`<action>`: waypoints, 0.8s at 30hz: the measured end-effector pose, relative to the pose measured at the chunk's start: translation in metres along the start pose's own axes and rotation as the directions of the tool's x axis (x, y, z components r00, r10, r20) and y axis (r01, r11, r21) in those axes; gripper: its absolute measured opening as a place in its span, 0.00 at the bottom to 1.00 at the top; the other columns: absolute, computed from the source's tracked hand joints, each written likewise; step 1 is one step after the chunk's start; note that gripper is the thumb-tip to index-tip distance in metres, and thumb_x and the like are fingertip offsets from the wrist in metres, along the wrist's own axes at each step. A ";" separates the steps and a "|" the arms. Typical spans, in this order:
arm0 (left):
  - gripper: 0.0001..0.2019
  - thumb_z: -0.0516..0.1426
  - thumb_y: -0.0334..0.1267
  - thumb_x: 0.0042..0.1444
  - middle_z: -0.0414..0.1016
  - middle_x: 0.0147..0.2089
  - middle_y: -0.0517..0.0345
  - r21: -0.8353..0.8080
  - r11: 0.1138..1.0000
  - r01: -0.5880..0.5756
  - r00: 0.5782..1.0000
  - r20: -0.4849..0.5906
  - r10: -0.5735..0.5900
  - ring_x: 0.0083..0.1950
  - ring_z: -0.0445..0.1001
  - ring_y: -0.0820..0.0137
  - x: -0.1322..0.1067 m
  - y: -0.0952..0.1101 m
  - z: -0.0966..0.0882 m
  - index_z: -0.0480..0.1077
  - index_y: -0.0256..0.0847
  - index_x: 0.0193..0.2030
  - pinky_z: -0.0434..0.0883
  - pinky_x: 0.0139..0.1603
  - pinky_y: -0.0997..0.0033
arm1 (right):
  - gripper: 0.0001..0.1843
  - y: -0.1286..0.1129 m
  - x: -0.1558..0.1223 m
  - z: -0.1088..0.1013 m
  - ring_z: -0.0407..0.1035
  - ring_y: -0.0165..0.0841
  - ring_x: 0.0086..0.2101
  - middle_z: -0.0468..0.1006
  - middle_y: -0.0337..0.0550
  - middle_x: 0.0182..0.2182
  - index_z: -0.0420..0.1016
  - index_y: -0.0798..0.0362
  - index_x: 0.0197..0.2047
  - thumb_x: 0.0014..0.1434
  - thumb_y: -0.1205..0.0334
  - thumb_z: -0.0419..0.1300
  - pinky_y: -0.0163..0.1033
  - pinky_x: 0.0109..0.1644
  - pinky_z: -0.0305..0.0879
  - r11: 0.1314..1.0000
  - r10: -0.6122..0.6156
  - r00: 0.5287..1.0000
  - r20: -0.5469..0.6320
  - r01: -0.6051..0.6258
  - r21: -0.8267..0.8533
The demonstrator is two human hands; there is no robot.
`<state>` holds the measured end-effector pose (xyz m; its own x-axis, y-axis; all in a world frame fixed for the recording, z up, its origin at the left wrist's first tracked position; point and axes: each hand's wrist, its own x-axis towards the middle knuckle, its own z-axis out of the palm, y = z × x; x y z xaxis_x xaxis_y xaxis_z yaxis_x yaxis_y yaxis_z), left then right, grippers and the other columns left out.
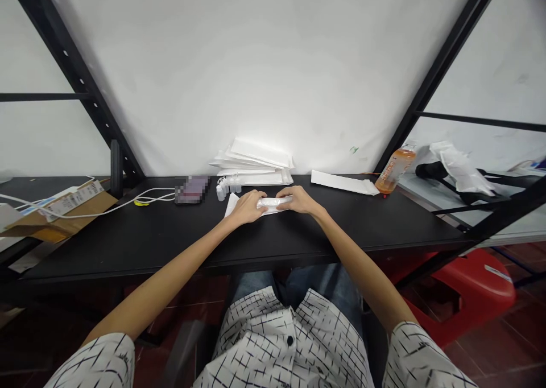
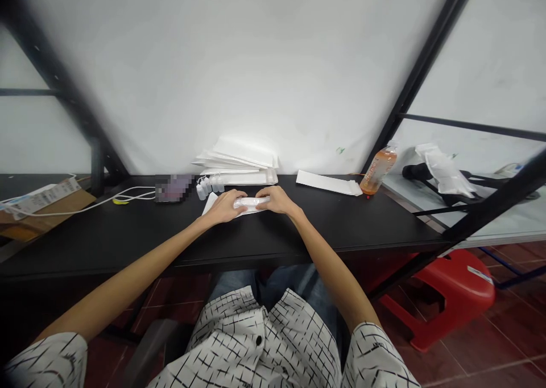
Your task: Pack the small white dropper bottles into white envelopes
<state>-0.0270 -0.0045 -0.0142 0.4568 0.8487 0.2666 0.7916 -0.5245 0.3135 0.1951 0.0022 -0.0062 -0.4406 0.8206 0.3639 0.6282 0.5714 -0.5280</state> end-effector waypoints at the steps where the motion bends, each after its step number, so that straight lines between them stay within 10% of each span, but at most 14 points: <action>1: 0.19 0.59 0.40 0.58 0.76 0.53 0.50 0.011 1.000 -0.005 1.000 0.000 0.005 0.57 0.74 0.56 0.000 0.000 -0.002 0.74 0.42 0.56 0.70 0.57 0.60 | 0.13 -0.001 0.000 0.000 0.77 0.38 0.39 0.85 0.42 0.38 0.85 0.54 0.39 0.47 0.68 0.72 0.38 0.46 0.68 1.000 -0.002 1.000 -0.002 0.002 0.015; 12: 0.21 0.52 0.49 0.66 0.78 0.56 0.50 0.042 0.998 -0.052 0.992 -0.114 0.056 0.56 0.76 0.54 -0.009 0.007 -0.010 0.72 0.43 0.60 0.72 0.53 0.60 | 0.16 -0.007 -0.004 -0.019 0.76 0.44 0.46 0.84 0.46 0.41 0.85 0.53 0.39 0.49 0.53 0.71 0.44 0.53 0.68 0.974 0.070 0.983 -0.168 -0.031 0.224; 18: 0.22 0.53 0.50 0.65 0.79 0.56 0.52 -0.124 0.992 0.031 0.963 -0.264 -0.063 0.56 0.76 0.53 0.005 0.025 -0.021 0.70 0.44 0.61 0.71 0.53 0.60 | 0.38 -0.001 -0.002 -0.034 0.72 0.45 0.56 0.75 0.54 0.59 0.71 0.49 0.62 0.52 0.41 0.69 0.49 0.59 0.67 0.930 0.263 0.730 -0.631 -0.018 0.366; 24: 0.24 0.50 0.51 0.67 0.78 0.55 0.50 -0.190 0.981 -0.025 0.960 -0.279 -0.030 0.55 0.77 0.52 0.030 0.054 -0.016 0.64 0.43 0.64 0.71 0.51 0.59 | 0.31 -0.001 0.000 -0.027 0.77 0.35 0.27 0.82 0.50 0.34 0.76 0.56 0.42 0.50 0.36 0.70 0.37 0.31 0.75 0.716 0.431 0.866 -0.252 -0.158 0.680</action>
<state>0.0227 -0.0083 0.0254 0.3021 0.8113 0.5005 0.6882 -0.5489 0.4744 0.2117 0.0020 0.0150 0.0507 0.9582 0.2816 0.0839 0.2768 -0.9572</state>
